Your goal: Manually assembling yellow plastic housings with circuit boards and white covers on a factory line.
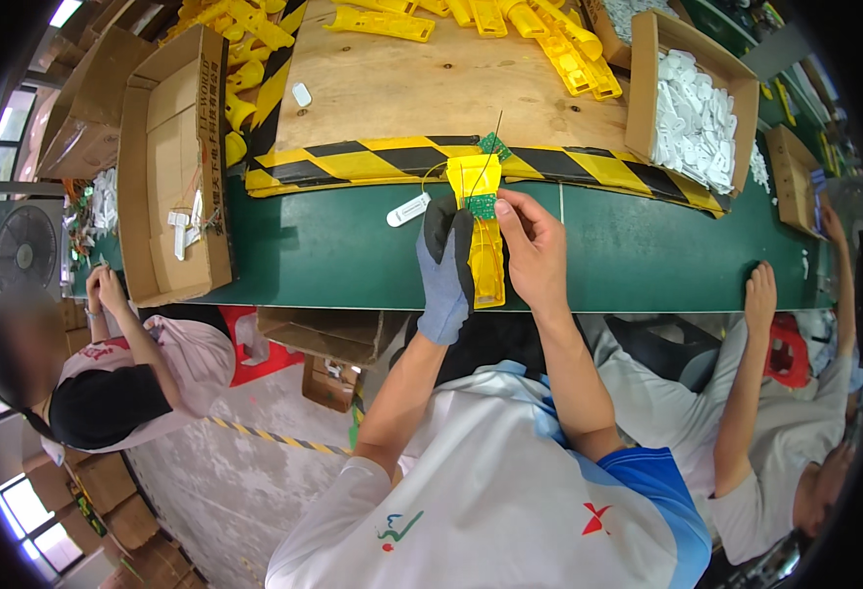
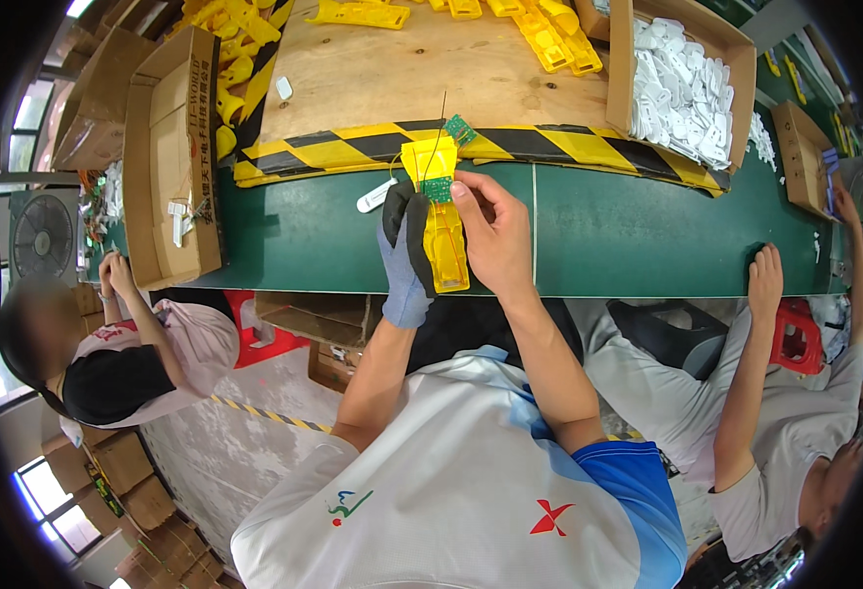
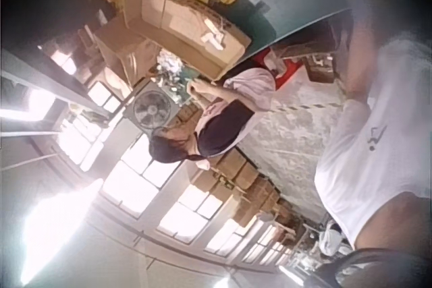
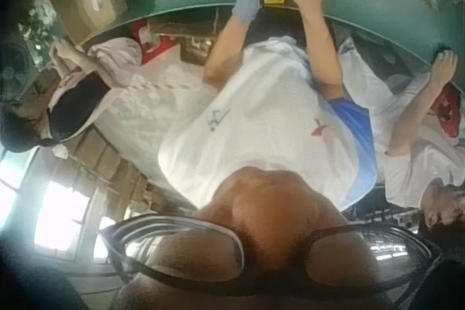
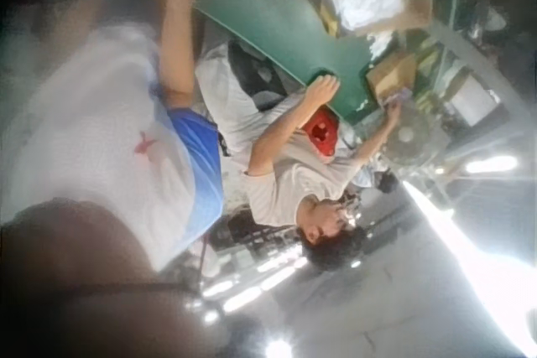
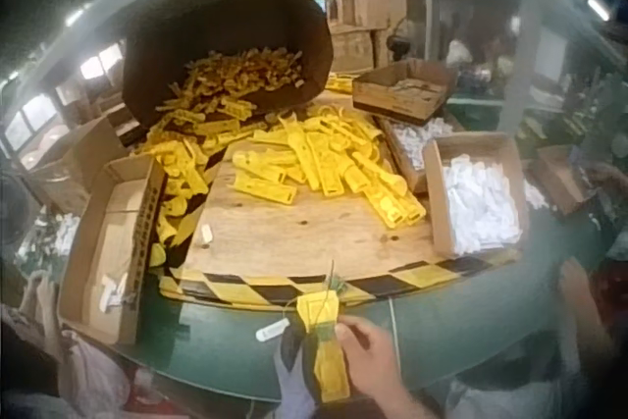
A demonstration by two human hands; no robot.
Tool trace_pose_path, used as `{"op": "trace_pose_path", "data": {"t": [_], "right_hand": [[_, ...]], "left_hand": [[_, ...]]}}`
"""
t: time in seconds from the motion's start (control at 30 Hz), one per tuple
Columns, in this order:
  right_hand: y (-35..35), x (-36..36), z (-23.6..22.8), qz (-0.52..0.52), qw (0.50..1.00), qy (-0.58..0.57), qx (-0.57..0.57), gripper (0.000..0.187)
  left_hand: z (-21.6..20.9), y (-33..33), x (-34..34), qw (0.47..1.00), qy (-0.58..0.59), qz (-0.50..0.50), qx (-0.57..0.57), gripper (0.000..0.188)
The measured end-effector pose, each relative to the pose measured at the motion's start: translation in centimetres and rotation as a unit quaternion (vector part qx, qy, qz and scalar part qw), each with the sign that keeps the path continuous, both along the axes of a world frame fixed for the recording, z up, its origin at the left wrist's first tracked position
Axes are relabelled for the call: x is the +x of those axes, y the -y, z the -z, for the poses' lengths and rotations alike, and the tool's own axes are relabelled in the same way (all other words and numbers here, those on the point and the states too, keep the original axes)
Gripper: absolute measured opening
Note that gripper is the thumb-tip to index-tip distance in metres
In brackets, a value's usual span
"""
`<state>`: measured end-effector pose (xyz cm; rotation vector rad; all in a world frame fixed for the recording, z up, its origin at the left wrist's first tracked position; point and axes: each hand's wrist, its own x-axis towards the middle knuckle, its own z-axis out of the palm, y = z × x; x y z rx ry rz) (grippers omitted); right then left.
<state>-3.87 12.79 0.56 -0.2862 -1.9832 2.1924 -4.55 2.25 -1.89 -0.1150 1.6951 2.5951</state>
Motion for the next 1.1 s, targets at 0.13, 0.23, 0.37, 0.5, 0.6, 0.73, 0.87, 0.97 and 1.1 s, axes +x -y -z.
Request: {"op": "trace_pose_path", "data": {"t": [0.13,0.23,0.37,0.5,0.6,0.73,0.87,0.97,1.1], "right_hand": [[-0.2,0.4,0.2,0.009,1.0,0.012,-0.013,0.02],[0.0,0.0,1.7,-0.002,0.999,-0.013,0.032,0.017],[-3.4,-0.1,0.1,-0.113,0.991,0.041,0.063,0.019],[-6.6,-1.1,-2.5,-0.025,0.973,-0.022,0.228,0.018],[-8.7,-3.2,-2.4,0.043,0.916,-0.074,0.391,0.015],[-11.3,-4.4,-5.7,0.146,0.903,-0.104,0.39,0.015],[-18.3,-4.5,-8.1,0.251,0.818,-0.061,0.514,0.026],[-22.1,-5.7,-5.3,0.123,0.779,0.048,0.613,0.051],[-21.6,-5.2,-5.9,0.072,0.751,0.046,0.654,0.054]], "left_hand": [[1.6,-0.4,0.6,0.998,0.02,-0.046,0.03,0.019],[2.8,0.6,0.9,0.997,0.061,-0.05,-0.023,0.039],[0.2,0.7,1.0,0.999,0.037,0.011,0.005,0.036],[-1.7,0.7,1.5,0.998,0.0,-0.045,0.033,0.045],[-2.9,0.5,1.7,0.993,-0.026,-0.103,0.044,0.053],[-2.4,0.7,1.9,0.992,0.017,-0.106,0.068,0.057],[-1.9,1.1,1.7,0.997,0.005,-0.053,0.055,0.047],[-1.8,1.0,1.6,0.998,0.003,-0.029,0.052,0.044],[-1.9,1.0,1.5,0.999,-0.015,-0.022,0.046,0.044]]}}
